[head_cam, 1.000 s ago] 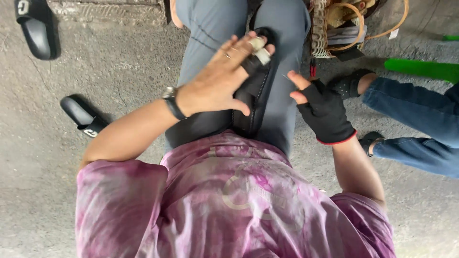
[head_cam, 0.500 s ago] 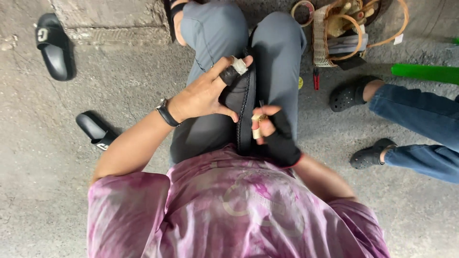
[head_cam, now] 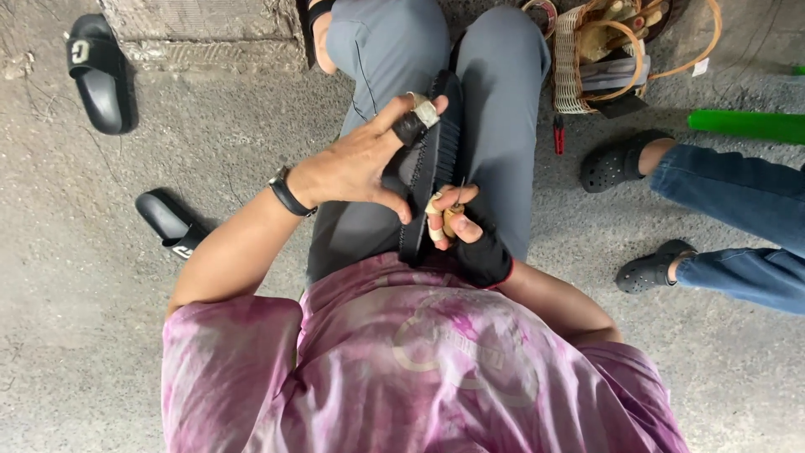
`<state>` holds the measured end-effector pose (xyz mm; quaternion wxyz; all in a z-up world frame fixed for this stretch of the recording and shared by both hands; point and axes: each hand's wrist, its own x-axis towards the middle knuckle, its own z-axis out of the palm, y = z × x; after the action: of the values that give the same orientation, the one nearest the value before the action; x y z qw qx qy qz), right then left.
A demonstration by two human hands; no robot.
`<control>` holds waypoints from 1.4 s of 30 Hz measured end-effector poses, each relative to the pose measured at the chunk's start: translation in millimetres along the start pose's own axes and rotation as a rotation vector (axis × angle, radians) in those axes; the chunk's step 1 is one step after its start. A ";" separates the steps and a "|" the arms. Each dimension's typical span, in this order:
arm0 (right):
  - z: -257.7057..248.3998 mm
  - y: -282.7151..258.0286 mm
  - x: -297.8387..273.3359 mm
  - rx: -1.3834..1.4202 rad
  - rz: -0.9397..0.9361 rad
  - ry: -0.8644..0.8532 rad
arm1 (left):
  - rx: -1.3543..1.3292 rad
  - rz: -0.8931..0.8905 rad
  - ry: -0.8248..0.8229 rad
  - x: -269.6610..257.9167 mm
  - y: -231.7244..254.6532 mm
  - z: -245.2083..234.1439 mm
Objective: Hand-stitching the sole of a leather shoe using a needle and thread in a shoe repair shop.
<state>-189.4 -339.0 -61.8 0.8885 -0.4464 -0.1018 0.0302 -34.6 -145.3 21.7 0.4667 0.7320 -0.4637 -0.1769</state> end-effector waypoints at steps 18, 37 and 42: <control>-9.8 -129.1 97.5 -1.502 -0.151 -0.474 | -0.034 -0.324 -0.015 -8.9 6.3 5.9; -30.5 -145.3 107.8 -1.883 -0.182 -0.791 | -0.136 -0.077 0.300 3.0 -0.4 12.6; -41.9 -136.0 103.1 -1.869 -0.176 -0.812 | -0.161 -0.152 0.243 -5.8 4.5 3.1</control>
<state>-84.9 -438.6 38.5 0.0826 -0.9079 -0.4104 0.0222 -42.0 -142.6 22.9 0.5620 0.7412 -0.3312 -0.1585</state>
